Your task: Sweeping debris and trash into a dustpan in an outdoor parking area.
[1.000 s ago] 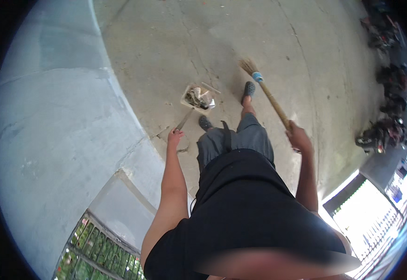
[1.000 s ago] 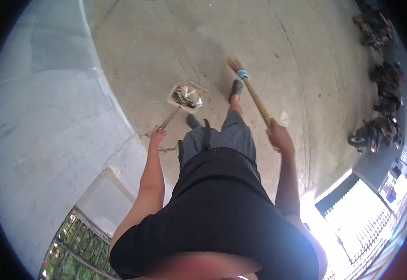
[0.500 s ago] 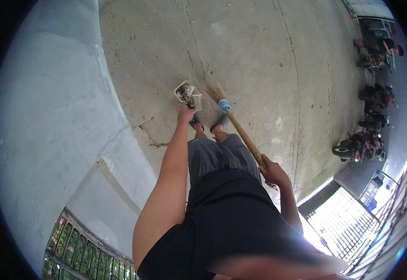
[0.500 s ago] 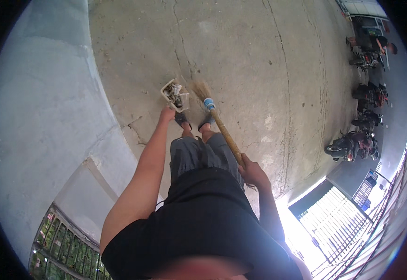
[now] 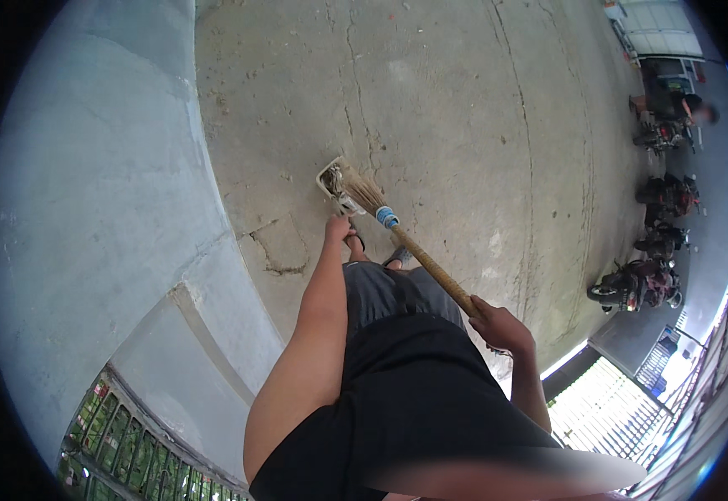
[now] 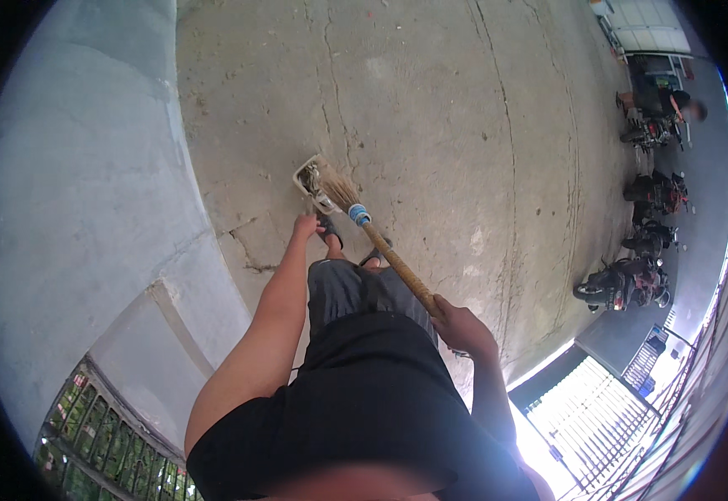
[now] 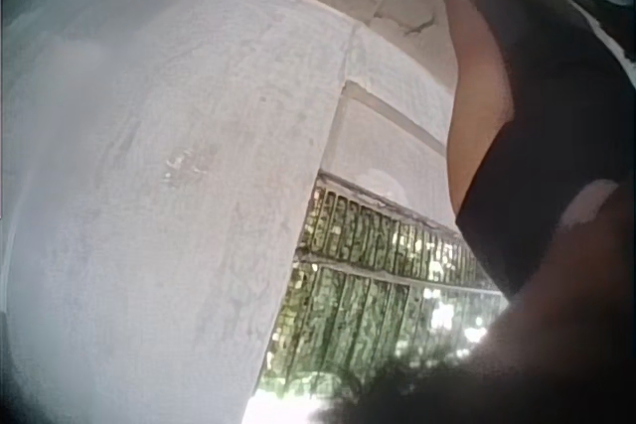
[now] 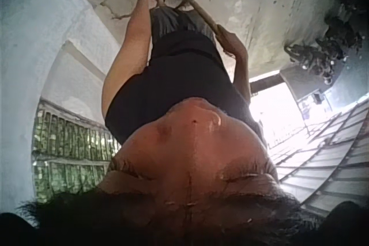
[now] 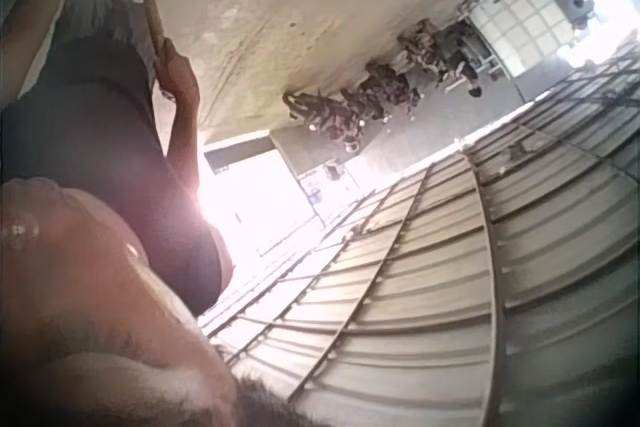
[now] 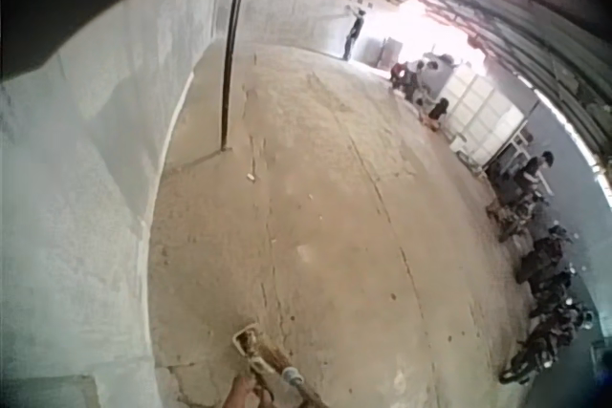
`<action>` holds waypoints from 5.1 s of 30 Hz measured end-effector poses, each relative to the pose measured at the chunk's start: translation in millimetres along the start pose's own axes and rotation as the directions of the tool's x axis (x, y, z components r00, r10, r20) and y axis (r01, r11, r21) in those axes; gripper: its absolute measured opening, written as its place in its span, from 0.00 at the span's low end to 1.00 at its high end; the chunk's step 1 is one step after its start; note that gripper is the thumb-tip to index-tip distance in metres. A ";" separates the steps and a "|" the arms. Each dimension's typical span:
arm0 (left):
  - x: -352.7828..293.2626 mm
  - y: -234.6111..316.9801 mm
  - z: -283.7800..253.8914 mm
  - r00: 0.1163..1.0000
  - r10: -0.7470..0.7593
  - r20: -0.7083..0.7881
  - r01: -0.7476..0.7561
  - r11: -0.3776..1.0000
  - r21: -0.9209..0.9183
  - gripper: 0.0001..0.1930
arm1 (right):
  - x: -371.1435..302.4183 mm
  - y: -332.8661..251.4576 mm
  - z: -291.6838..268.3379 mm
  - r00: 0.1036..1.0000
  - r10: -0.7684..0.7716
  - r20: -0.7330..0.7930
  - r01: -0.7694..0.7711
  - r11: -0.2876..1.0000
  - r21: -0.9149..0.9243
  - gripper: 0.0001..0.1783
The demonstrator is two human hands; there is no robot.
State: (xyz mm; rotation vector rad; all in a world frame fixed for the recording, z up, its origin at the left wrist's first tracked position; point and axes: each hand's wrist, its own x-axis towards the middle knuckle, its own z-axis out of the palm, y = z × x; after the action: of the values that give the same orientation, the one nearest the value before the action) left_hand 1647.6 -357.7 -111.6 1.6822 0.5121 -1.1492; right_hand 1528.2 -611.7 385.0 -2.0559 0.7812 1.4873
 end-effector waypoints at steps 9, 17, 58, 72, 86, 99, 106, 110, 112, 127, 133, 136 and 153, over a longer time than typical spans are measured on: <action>-45.2 -36.2 -22.6 0.999 0.007 0.045 0.020 0.828 -0.560 0.17 | -68.1 9.8 -48.7 0.963 -0.142 -0.228 0.099 0.977 -0.188 0.28; -79.5 7.3 -31.7 1.000 0.025 0.002 -0.021 0.872 -0.490 0.14 | -125.9 38.9 -105.2 0.946 -0.116 -0.304 0.119 0.993 -0.009 0.28; 85.5 490.7 -34.3 0.999 -0.027 -0.021 0.016 0.908 -0.419 0.13 | 335.6 140.8 -219.0 0.834 0.412 -0.367 -0.124 0.788 0.603 0.25; 238.6 656.1 -28.7 0.990 -0.074 0.118 0.092 0.984 -0.152 0.15 | 371.0 -8.4 -290.4 0.790 0.549 -0.272 -0.072 0.525 0.848 0.22; 380.3 769.8 -34.8 0.957 0.086 0.276 -0.144 0.970 0.197 0.24 | 367.7 -166.3 -455.3 0.853 0.513 -0.097 -0.157 0.428 0.890 0.26; 409.2 768.7 -34.5 0.991 0.010 0.131 -0.040 0.973 0.228 0.22 | 237.1 -238.9 -534.3 0.970 0.175 0.169 -0.240 0.585 0.775 0.28; 391.1 767.9 -50.3 0.993 -0.093 0.065 0.084 0.987 0.139 0.22 | 185.1 -242.7 -592.1 0.935 0.354 0.037 -0.273 0.644 0.715 0.28; 397.8 748.4 -71.5 0.991 -0.086 0.100 0.082 0.996 0.044 0.20 | 196.1 -234.6 -624.8 0.909 0.414 -0.041 -0.291 0.702 0.650 0.28; 418.5 747.2 -110.4 0.989 -0.021 0.144 0.016 0.999 0.035 0.20 | 220.6 -226.1 -640.9 0.919 0.390 -0.046 -0.281 0.734 0.619 0.35; 380.5 750.6 -90.9 0.999 -0.037 0.001 0.037 0.997 -0.062 0.27 | 339.9 -255.9 -680.5 0.919 0.298 -0.258 -0.172 0.892 0.419 0.27; 400.0 760.2 -99.5 0.992 -0.111 0.058 0.116 0.990 -0.078 0.35 | 311.0 -236.2 -723.1 0.978 0.207 -0.005 -0.199 0.947 0.252 0.27; 411.0 781.0 -81.4 0.991 -0.123 0.057 0.120 0.991 0.052 0.35 | 282.2 -223.1 -759.6 0.960 0.267 0.079 -0.278 0.898 0.340 0.27; 414.6 781.4 -57.3 0.897 -0.177 -0.404 0.245 0.962 0.122 0.22 | 379.0 -232.3 -885.0 0.919 0.028 -0.393 -0.020 1.000 0.024 0.21</action>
State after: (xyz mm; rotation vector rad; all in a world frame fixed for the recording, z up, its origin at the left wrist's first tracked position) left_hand 2462.5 -705.5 -86.1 2.0609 0.8868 -1.0322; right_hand 2383.3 -1102.9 294.2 -2.3734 0.9679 1.0794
